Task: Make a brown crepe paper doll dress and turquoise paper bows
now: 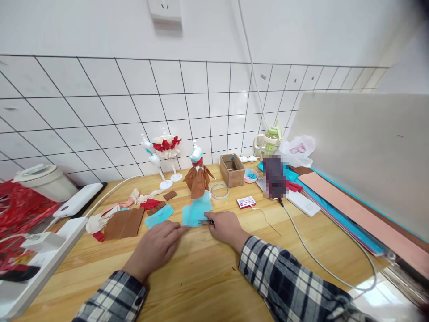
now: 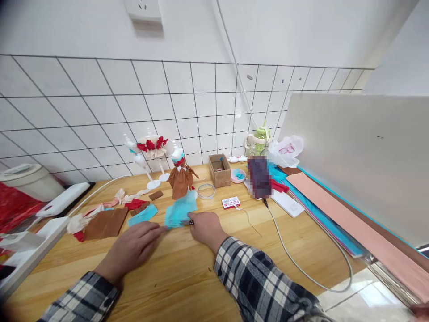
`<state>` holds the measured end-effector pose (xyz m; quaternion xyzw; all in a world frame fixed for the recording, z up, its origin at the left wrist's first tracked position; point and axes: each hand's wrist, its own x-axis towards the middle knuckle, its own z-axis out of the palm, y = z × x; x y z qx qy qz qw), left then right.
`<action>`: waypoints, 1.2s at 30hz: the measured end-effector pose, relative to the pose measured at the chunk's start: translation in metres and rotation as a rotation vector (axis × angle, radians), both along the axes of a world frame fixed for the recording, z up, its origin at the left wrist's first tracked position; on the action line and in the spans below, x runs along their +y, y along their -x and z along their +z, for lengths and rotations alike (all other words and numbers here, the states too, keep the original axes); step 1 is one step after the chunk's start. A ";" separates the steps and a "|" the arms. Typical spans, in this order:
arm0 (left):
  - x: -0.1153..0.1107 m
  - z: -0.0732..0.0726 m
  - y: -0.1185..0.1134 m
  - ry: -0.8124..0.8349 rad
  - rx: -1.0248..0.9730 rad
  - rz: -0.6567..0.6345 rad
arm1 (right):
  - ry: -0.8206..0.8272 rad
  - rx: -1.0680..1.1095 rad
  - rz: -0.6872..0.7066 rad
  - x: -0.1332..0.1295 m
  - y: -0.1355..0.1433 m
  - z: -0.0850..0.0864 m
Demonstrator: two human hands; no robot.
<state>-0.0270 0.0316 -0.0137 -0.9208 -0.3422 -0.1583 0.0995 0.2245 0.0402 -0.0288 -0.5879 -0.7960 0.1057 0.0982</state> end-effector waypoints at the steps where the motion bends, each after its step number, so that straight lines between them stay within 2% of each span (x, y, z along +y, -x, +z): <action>1: -0.003 -0.001 -0.004 0.055 0.029 -0.048 | -0.011 0.053 0.016 -0.001 0.000 0.000; 4: -0.006 -0.002 -0.014 0.157 0.046 0.003 | -0.032 0.220 -0.034 -0.007 -0.005 -0.002; 8: -0.004 -0.001 -0.015 0.243 0.016 0.037 | -0.071 0.385 -0.129 -0.010 -0.019 -0.005; 10: -0.003 0.000 -0.014 0.215 0.016 0.050 | -0.167 0.512 -0.098 -0.008 -0.023 -0.006; 13: -0.003 0.000 -0.013 0.146 0.036 0.079 | -0.278 0.625 0.019 -0.001 -0.021 -0.008; 18: -0.004 -0.002 -0.020 0.181 0.088 0.081 | -0.265 0.483 0.116 0.013 0.005 -0.010; 23: 0.000 -0.006 -0.023 0.192 0.049 0.159 | -0.236 0.365 0.166 0.016 0.027 -0.011; 28: 0.001 -0.007 -0.018 0.189 0.040 0.173 | -0.288 0.438 0.228 0.003 0.006 0.000; 33: 0.001 -0.004 -0.011 0.167 0.007 0.181 | -0.310 0.494 0.022 0.003 -0.027 0.004; 36: 0.001 -0.003 -0.011 0.146 -0.030 0.170 | -0.228 0.375 0.050 0.007 -0.029 -0.001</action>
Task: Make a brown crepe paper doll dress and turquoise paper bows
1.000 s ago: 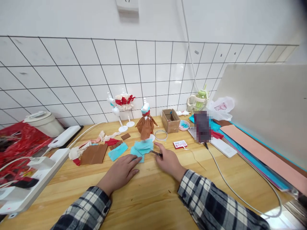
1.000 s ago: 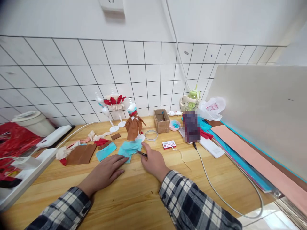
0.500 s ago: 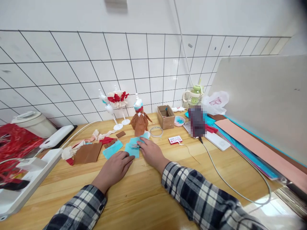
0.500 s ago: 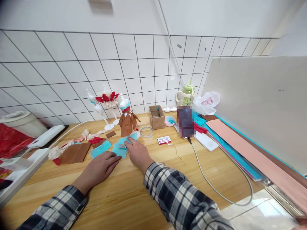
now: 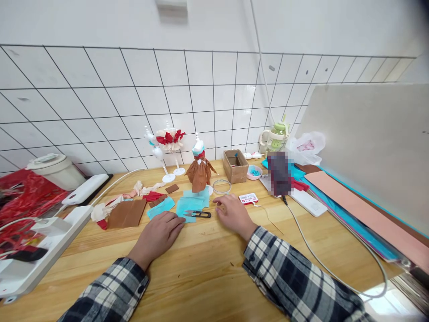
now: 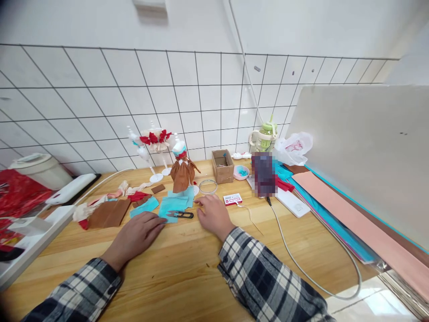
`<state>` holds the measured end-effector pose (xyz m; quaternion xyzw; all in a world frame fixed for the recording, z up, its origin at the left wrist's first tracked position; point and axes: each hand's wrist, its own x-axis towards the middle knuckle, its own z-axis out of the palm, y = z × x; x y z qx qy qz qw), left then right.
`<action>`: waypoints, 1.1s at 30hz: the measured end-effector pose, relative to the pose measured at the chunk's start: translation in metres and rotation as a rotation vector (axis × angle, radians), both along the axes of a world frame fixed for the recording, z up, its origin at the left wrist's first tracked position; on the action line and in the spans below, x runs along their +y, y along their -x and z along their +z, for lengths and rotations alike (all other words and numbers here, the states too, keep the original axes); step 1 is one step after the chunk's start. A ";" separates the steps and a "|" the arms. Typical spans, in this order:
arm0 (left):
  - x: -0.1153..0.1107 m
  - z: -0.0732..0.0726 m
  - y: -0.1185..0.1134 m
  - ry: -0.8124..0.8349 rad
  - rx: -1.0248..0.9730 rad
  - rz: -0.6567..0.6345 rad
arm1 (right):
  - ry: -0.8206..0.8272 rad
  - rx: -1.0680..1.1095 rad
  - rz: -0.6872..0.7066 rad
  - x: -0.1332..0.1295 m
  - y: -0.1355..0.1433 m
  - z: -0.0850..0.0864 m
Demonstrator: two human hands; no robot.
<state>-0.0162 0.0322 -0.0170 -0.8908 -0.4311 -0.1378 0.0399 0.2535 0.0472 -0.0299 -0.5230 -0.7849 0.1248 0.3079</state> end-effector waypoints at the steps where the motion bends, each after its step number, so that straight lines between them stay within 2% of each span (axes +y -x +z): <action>1: 0.000 0.000 -0.001 -0.003 -0.005 -0.007 | 0.019 -0.062 0.030 0.000 0.003 -0.002; 4: 0.000 -0.001 -0.004 0.003 0.001 -0.027 | 0.040 -0.242 0.092 -0.001 0.014 -0.005; 7: -0.001 -0.002 -0.005 -0.027 -0.007 -0.039 | 0.031 -0.313 0.082 -0.003 0.020 -0.003; 11: -0.005 0.004 -0.006 -0.145 -0.084 -0.019 | 0.009 -0.120 0.042 -0.005 0.018 0.002; 14: -0.012 0.009 -0.013 -0.202 -0.134 0.016 | 0.005 0.092 0.076 -0.009 0.018 0.003; 16: -0.016 0.010 -0.021 -0.185 -0.159 0.057 | -0.007 0.204 0.101 -0.012 0.021 0.004; 18: -0.020 0.009 -0.030 -0.087 -0.184 0.093 | -0.016 0.282 0.115 -0.017 0.025 0.006; 20: -0.023 0.007 -0.037 0.103 -0.257 0.097 | -0.007 0.352 0.128 -0.021 0.029 0.007; 24: -0.027 0.002 -0.044 0.610 -0.652 0.062 | 0.133 0.582 0.110 -0.023 0.032 0.008; 26: -0.029 0.001 -0.045 0.796 -0.843 0.075 | 0.190 0.683 0.096 -0.022 0.031 0.008; 29: -0.030 0.000 -0.046 0.930 -0.979 0.089 | 0.137 0.691 0.078 -0.022 0.031 0.009; 33: -0.025 -0.003 -0.044 0.983 -1.012 0.104 | 0.059 0.586 0.102 -0.023 0.031 0.009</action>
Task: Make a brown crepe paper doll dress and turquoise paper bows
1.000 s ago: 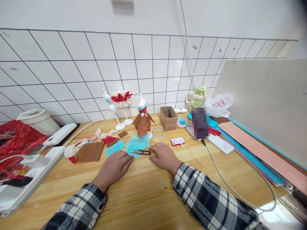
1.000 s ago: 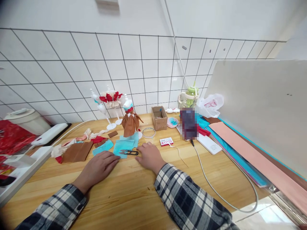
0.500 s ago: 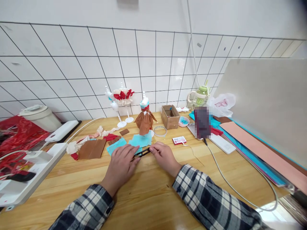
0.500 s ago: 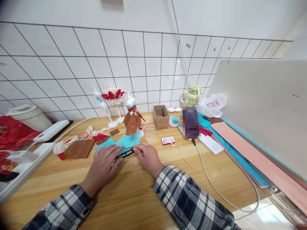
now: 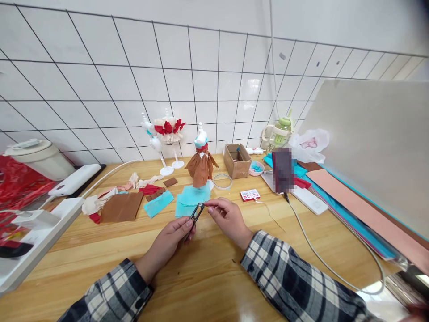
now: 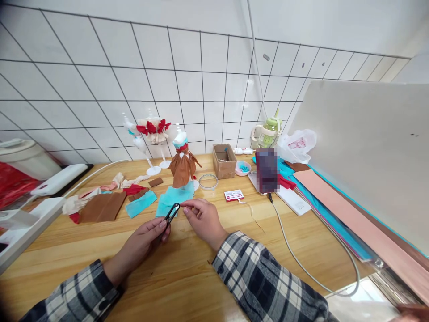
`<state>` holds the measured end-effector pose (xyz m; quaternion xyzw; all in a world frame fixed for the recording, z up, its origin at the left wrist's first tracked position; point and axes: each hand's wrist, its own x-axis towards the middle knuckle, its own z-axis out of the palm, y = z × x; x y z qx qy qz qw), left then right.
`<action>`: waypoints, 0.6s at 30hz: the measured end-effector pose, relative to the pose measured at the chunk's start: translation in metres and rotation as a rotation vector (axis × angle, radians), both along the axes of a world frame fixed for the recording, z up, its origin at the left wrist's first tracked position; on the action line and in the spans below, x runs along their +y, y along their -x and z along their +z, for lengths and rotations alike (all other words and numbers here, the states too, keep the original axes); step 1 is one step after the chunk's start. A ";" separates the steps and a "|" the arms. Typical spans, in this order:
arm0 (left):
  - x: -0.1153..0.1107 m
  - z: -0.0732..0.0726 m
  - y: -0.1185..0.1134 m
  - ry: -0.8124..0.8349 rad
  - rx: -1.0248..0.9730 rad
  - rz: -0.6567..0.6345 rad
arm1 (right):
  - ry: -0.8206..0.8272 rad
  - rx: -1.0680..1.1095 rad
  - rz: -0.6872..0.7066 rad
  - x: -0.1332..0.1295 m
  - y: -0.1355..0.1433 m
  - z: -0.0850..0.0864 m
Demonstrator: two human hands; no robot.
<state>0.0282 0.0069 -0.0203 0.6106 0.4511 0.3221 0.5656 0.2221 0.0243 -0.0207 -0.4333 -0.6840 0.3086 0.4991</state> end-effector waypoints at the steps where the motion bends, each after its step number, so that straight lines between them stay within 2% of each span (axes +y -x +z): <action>1: 0.001 -0.001 0.001 0.007 0.002 0.000 | -0.017 -0.030 -0.002 -0.001 0.000 0.000; 5: 0.002 -0.001 0.001 0.033 -0.028 -0.002 | -0.145 -0.170 -0.027 -0.005 -0.003 0.001; 9: 0.002 0.000 0.000 0.046 -0.082 0.002 | -0.311 -0.328 0.071 -0.008 -0.004 0.001; 12: 0.003 -0.002 -0.001 0.066 -0.091 -0.002 | -0.410 -0.437 0.069 -0.007 -0.001 -0.001; 15: 0.004 -0.004 -0.001 0.070 -0.082 -0.028 | -0.466 -0.515 0.030 -0.006 0.001 -0.002; 18: 0.006 -0.005 0.000 0.089 -0.084 -0.053 | -0.484 -0.574 0.055 -0.006 0.001 -0.001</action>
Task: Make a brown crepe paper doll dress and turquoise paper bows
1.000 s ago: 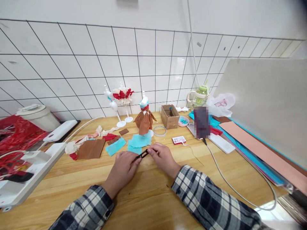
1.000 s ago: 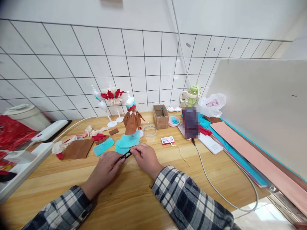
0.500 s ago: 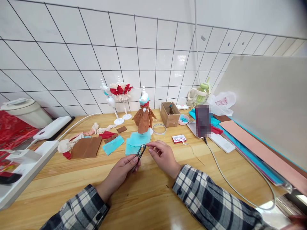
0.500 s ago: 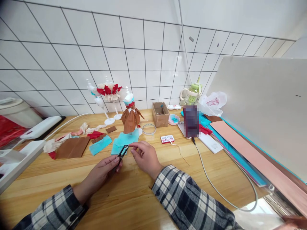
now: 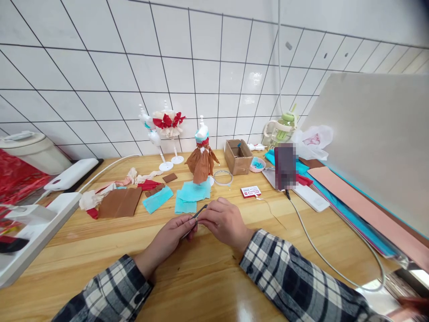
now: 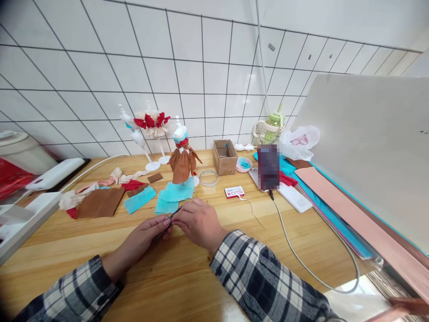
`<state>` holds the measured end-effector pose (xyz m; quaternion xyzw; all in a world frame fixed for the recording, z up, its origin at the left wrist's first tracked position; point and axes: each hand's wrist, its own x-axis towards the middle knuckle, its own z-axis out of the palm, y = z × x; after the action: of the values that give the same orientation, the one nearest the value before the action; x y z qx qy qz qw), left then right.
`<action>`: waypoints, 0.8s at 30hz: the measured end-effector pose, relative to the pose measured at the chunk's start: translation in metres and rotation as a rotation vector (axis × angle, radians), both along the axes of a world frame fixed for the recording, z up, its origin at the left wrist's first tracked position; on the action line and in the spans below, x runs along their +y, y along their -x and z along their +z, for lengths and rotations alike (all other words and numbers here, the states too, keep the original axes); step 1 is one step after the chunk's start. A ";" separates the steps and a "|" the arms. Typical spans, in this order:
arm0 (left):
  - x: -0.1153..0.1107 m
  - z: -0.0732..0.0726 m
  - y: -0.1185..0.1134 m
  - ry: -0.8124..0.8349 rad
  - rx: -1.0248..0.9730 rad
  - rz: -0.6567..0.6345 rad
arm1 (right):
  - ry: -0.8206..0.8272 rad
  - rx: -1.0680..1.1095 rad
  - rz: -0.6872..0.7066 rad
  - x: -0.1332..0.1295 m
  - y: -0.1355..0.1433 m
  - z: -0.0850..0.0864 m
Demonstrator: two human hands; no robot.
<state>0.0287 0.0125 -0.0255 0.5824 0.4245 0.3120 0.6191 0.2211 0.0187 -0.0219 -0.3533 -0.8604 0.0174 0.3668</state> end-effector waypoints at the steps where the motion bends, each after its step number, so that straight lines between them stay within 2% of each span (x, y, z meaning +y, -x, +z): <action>1: 0.001 0.000 0.001 0.015 -0.007 -0.016 | -0.006 -0.036 0.017 0.000 0.000 0.001; 5: 0.002 0.004 0.005 0.106 -0.054 -0.113 | -0.080 -0.168 0.079 0.000 -0.001 0.002; 8: 0.002 0.006 0.009 0.186 -0.120 -0.161 | -0.162 -0.161 0.120 -0.002 -0.001 0.003; 11: 0.005 0.005 0.014 0.259 -0.254 -0.136 | -0.218 0.008 0.126 -0.005 -0.003 0.004; 13: 0.007 0.003 0.017 0.319 -0.359 -0.103 | -0.167 0.193 0.082 -0.005 -0.005 0.005; 15: 0.010 0.001 0.020 0.377 -0.425 -0.084 | 0.007 0.401 0.037 -0.001 -0.006 0.004; 18: 0.012 0.000 0.023 0.406 -0.468 -0.072 | 0.494 0.762 0.030 0.009 -0.005 -0.002; 21: 0.012 0.000 0.022 0.414 -0.483 -0.054 | 0.931 1.001 0.102 0.018 -0.005 -0.008; 24: 0.012 -0.001 0.020 0.335 -0.450 0.033 | 1.152 1.157 0.249 0.020 -0.007 -0.009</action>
<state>0.0083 0.0240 -0.0262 0.3809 0.3316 0.3690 0.7802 0.2283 0.0387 -0.0312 -0.3235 -0.4245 0.6756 0.5086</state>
